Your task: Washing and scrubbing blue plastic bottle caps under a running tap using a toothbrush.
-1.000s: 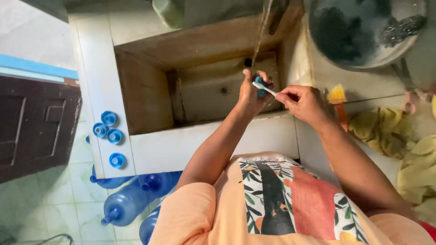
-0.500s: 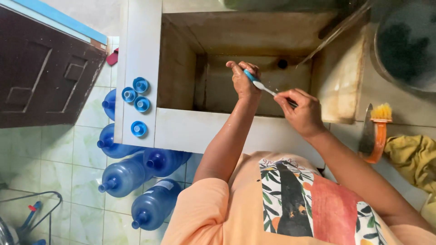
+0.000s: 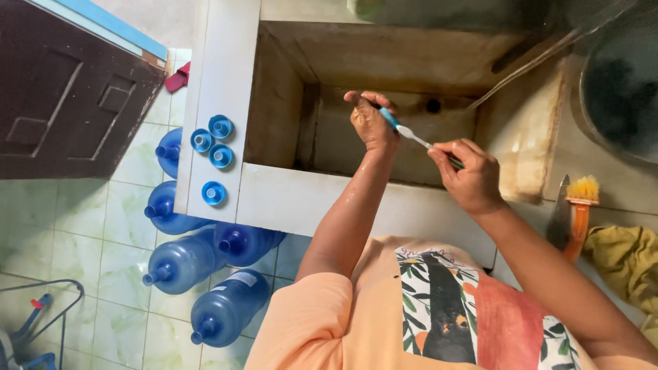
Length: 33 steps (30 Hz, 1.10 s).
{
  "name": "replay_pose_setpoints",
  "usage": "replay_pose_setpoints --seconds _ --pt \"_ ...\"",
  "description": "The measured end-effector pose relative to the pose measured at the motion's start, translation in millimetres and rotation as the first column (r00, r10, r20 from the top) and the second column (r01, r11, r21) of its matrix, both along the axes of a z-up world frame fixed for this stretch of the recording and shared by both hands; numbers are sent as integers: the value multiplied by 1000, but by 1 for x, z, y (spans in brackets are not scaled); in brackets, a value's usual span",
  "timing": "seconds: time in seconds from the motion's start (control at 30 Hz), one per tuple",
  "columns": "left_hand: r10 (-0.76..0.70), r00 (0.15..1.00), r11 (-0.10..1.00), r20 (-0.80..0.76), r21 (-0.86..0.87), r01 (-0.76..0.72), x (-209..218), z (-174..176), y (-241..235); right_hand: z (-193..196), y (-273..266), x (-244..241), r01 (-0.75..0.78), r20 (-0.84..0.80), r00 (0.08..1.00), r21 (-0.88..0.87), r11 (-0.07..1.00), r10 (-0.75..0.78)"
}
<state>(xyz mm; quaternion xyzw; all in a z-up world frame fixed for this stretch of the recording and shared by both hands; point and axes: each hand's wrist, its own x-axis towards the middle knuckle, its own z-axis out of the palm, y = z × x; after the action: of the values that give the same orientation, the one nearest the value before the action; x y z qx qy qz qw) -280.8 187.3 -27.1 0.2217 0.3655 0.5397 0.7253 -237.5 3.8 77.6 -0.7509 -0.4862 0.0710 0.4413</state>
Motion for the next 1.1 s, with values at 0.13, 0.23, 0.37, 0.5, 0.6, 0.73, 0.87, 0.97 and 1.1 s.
replay_pose_setpoints --seconds 0.13,0.23,0.37,0.5,0.6,0.73,0.87,0.97,1.1 --pt "-35 996 999 77 -34 38 10 -11 -12 1 -4 3 47 78 996 -14 999 -46" --pt "-87 995 996 52 -8 87 25 -16 -21 0 13 5 32 26 999 8 999 -32" --pt "15 995 998 101 -64 -9 19 -7 -5 -3 -3 6 15 66 998 32 999 -18" --pt "76 961 946 267 -325 15 15 -15 13 -10 -26 11 67 120 991 -76 995 -58" --pt "48 976 938 214 -345 30 27 -22 -11 -8 -9 6 88 60 994 7 996 -88" --pt "-142 925 867 353 -406 288 32 -1 -18 -13 1 14 41 158 986 109 993 -58" --pt "-136 923 827 360 -471 306 9 15 8 -21 -23 29 26 178 984 4 1000 -26" --pt "-163 904 798 396 -486 357 16 7 4 -18 -21 28 90 162 983 -44 995 -81" --pt "-337 830 760 445 -392 519 35 -14 -14 -13 4 20 16 125 992 95 995 -28"
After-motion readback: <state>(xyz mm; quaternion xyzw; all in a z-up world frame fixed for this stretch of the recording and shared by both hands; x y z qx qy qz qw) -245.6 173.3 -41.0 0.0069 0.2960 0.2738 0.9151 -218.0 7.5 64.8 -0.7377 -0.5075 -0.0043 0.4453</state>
